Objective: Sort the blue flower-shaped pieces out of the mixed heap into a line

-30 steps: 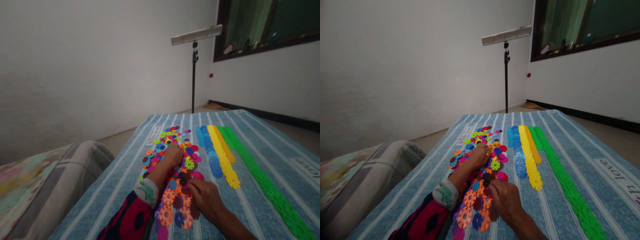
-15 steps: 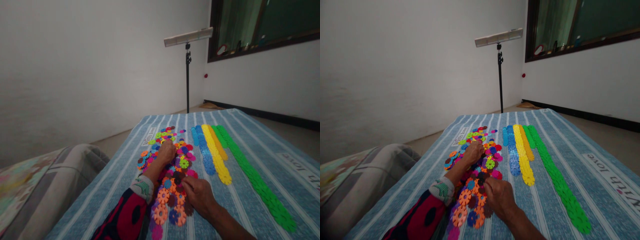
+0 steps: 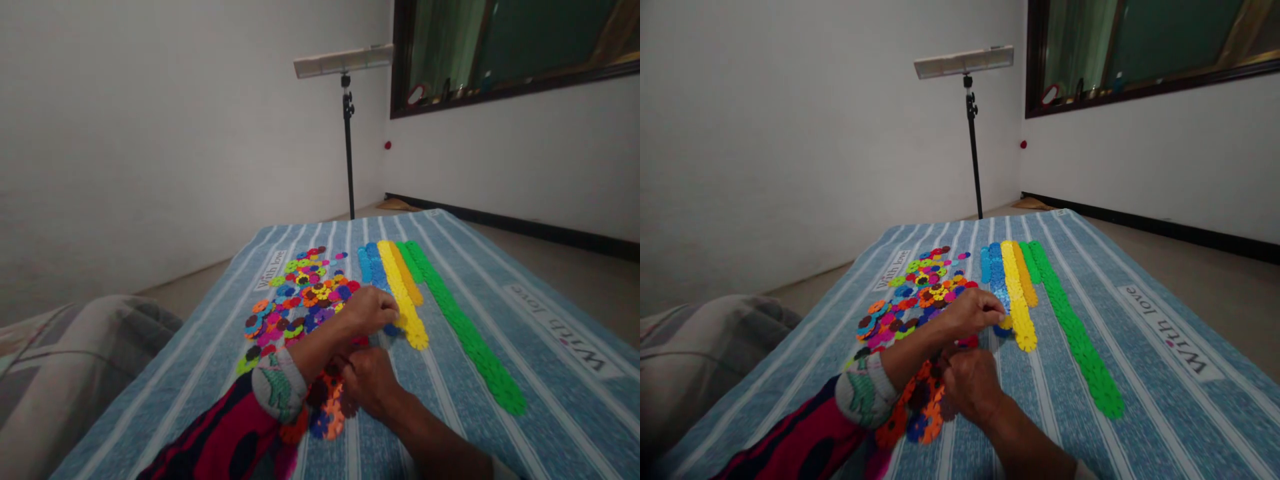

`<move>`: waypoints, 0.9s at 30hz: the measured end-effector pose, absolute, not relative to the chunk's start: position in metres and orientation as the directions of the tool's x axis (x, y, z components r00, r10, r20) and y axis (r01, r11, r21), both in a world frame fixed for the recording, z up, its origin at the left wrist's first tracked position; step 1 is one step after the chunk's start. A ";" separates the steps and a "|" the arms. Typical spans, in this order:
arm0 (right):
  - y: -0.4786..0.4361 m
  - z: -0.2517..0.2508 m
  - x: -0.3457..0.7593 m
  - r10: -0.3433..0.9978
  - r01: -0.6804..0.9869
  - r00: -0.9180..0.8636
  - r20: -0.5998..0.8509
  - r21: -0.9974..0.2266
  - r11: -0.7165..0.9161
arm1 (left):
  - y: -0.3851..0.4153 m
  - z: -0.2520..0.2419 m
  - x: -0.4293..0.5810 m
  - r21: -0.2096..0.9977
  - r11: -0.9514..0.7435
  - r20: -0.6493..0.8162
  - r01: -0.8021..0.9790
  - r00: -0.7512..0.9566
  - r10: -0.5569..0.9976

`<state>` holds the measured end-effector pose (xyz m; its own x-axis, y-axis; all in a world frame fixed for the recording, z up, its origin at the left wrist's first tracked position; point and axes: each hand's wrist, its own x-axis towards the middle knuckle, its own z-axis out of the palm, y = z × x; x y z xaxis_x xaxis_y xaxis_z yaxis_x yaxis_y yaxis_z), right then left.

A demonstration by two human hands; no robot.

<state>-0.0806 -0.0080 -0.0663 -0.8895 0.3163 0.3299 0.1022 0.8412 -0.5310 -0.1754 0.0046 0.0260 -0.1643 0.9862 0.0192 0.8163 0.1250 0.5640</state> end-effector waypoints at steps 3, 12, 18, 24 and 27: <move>-0.007 -0.072 -0.083 0.309 0.056 -0.879 0.362 -0.566 0.823 | 0.022 0.025 -0.148 0.426 0.134 -0.118 0.895 -0.091 0.989; -0.009 -0.097 -0.093 0.419 0.170 -0.846 0.330 -0.577 0.799 | 0.040 0.025 -0.126 0.136 0.124 -0.265 0.983 -0.085 0.960; -0.009 -0.093 -0.091 0.446 0.179 -0.828 0.340 -0.593 0.785 | 0.040 0.026 -0.127 0.158 0.129 -0.263 0.979 -0.084 0.961; -0.003 -0.082 -0.088 0.257 0.063 -0.909 0.327 -0.503 0.862 | 0.066 0.032 -0.139 0.178 0.162 -0.148 0.971 -0.137 0.979; -0.003 -0.082 -0.089 0.262 0.073 -0.903 0.339 -0.481 0.874 | 0.086 0.033 -0.144 0.137 0.202 -0.133 0.970 -0.184 0.974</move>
